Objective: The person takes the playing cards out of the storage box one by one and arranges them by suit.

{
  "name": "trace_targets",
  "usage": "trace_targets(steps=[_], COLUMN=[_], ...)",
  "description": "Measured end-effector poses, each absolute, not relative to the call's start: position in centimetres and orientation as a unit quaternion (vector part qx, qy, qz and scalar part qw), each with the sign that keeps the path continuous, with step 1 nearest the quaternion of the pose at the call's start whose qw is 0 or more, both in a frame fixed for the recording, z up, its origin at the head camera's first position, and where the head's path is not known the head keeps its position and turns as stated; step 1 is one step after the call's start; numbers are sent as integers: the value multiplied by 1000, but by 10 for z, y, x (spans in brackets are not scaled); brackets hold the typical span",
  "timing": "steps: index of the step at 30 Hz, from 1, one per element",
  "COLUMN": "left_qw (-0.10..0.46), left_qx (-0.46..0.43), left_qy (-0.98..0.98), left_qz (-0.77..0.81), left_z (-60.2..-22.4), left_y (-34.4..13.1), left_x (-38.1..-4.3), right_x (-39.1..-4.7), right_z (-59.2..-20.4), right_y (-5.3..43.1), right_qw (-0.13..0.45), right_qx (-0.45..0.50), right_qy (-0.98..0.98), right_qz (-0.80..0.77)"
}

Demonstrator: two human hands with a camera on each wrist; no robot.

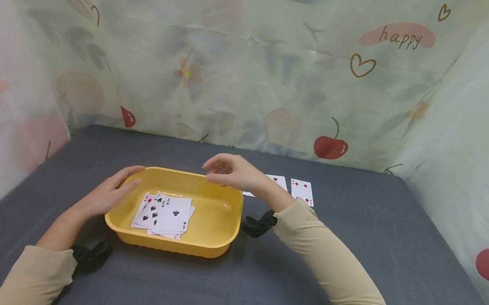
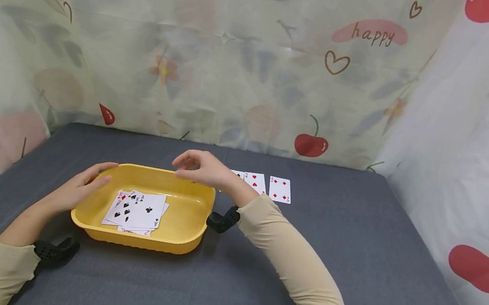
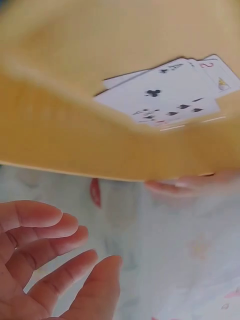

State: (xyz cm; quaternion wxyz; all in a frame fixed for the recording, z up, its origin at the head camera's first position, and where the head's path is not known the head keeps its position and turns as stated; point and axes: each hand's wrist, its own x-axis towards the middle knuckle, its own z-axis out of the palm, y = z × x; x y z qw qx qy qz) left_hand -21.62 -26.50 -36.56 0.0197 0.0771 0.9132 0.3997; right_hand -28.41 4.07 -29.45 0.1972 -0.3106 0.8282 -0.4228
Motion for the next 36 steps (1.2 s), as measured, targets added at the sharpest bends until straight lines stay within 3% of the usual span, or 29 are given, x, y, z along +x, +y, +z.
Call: trace_targets(steps=[9, 19, 36], left_qw=[21, 21, 20], left_qx=[77, 77, 84], left_qy=[913, 912, 909], left_qz=[400, 403, 407], left_z=[-366, -366, -365], left_y=[-265, -265, -265], left_x=[-216, -216, -217], right_x=[-286, -287, -288], right_z=[-308, -328, -342], right_y=[2, -24, -39], right_qw=[214, 259, 267], right_qx=[-358, -340, -341], right_qy=[824, 838, 852], right_qz=[-384, -339, -296])
